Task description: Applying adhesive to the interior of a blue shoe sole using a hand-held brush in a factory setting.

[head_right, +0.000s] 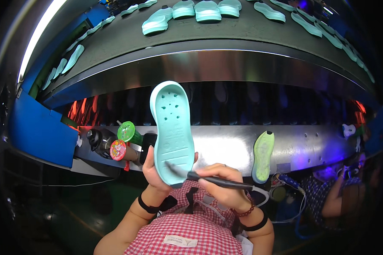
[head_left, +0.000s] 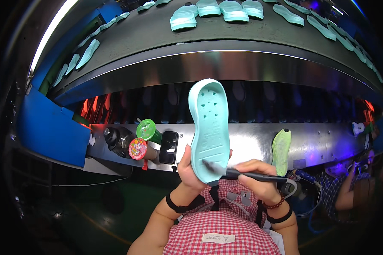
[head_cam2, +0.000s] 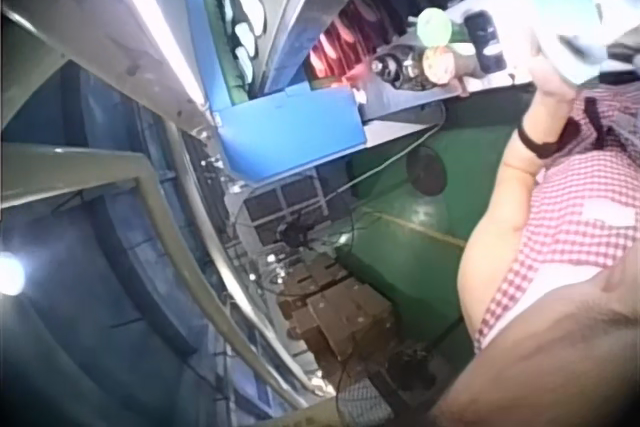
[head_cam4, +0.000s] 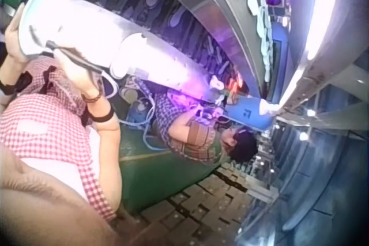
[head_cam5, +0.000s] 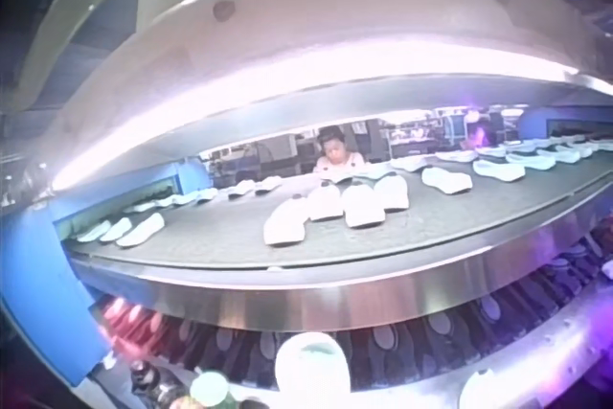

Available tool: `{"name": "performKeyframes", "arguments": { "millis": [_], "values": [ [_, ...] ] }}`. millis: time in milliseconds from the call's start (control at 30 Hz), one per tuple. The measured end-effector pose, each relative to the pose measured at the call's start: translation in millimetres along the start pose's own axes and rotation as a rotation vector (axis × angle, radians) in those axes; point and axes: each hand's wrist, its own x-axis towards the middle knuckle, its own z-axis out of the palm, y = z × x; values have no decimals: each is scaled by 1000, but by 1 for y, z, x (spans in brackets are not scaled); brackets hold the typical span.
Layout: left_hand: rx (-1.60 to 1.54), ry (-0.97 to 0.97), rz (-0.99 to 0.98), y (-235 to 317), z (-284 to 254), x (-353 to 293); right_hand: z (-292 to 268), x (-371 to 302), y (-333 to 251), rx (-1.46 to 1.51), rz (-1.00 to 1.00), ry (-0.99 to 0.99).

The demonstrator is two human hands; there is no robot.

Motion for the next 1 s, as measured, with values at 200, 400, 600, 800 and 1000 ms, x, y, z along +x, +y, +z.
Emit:
{"name": "performKeyframes", "arguments": {
  "millis": [200, 400, 600, 800, 1000],
  "values": [
    [39, -31, 3, 4, -1, 5, -9, 15, -16, -109, -169, -172],
    [250, -6, -67, 13, -9, 10, -20, 17, -23, -218, -234, -233],
    [25, -10, -335, 23, -6, 16, -16, 13, -27, -238, -311, -398],
    [534, 53, -640, 31, 4, 18, -40, 22, -36, -597, -270, -617],
    [674, 123, -766, 33, 4, 18, -47, 22, -41, -599, -256, -609]
  ]
}}
